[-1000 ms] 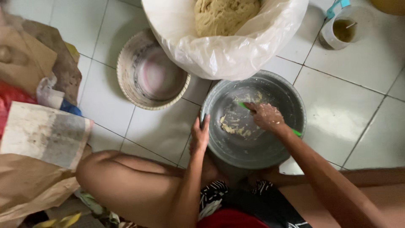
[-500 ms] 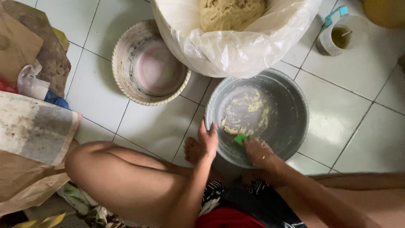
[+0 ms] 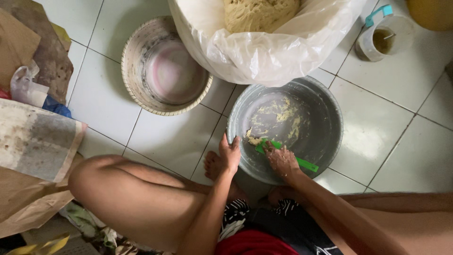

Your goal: The person scrapes dough residue from their hands and a metal bowl using a green plastic scraper. They repeatedly wipe the bowl and transfer small amounts of dough into a larger white bucket lined with a plastic bag.

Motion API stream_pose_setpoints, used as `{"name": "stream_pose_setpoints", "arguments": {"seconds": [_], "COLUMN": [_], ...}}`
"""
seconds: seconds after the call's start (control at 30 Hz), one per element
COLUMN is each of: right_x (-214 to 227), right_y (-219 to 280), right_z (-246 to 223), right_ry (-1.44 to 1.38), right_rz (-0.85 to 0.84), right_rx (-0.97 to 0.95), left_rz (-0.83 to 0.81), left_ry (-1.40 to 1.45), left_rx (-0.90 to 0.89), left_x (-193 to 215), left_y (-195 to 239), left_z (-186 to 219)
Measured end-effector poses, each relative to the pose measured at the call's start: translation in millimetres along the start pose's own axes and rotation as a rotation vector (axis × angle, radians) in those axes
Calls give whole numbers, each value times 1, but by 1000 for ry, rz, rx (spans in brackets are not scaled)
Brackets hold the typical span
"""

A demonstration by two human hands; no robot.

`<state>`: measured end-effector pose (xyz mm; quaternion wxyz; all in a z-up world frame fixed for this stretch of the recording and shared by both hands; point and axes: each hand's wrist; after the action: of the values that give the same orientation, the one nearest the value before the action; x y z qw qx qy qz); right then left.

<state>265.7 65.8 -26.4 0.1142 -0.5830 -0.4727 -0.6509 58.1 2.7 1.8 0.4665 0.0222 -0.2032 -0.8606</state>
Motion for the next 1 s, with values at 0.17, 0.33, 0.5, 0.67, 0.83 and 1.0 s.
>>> {"name": "stream_pose_setpoints", "arguments": {"seconds": [0.17,0.33,0.5,0.67,0.83,1.0], "right_x": [14,24,36,29,15,17], "right_y": [-23,-65,-84,-85,-89,-83], "right_z": [1,4,32,40,50,48], "right_ry": [139,195,113,85,-58,-189], "right_rz": [-4,-50,102,128,332,495], "right_rx": [103,178,390,433,549,642], "left_rz": [-15,-7,-15,22,-2,16], "left_ry": [-81,-121,-139,-136,-103,-1], "left_rx": [-61,-31,-54,-129,-128,-76], "left_x": [-1,2,1,4,1,-3], "left_y": [-7,-7,-13,-11,-16,-17], "left_z": [0,-4,2,-5,-15,-16]}}
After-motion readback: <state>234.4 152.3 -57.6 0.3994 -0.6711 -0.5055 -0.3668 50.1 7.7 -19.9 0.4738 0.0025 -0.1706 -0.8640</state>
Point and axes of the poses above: each hand's wrist, its own y-axis away from the middle knuckle, its own x-axis out of the back of the hand, z = x × y, and after that the axes turned 15 degrees about z, right-handed
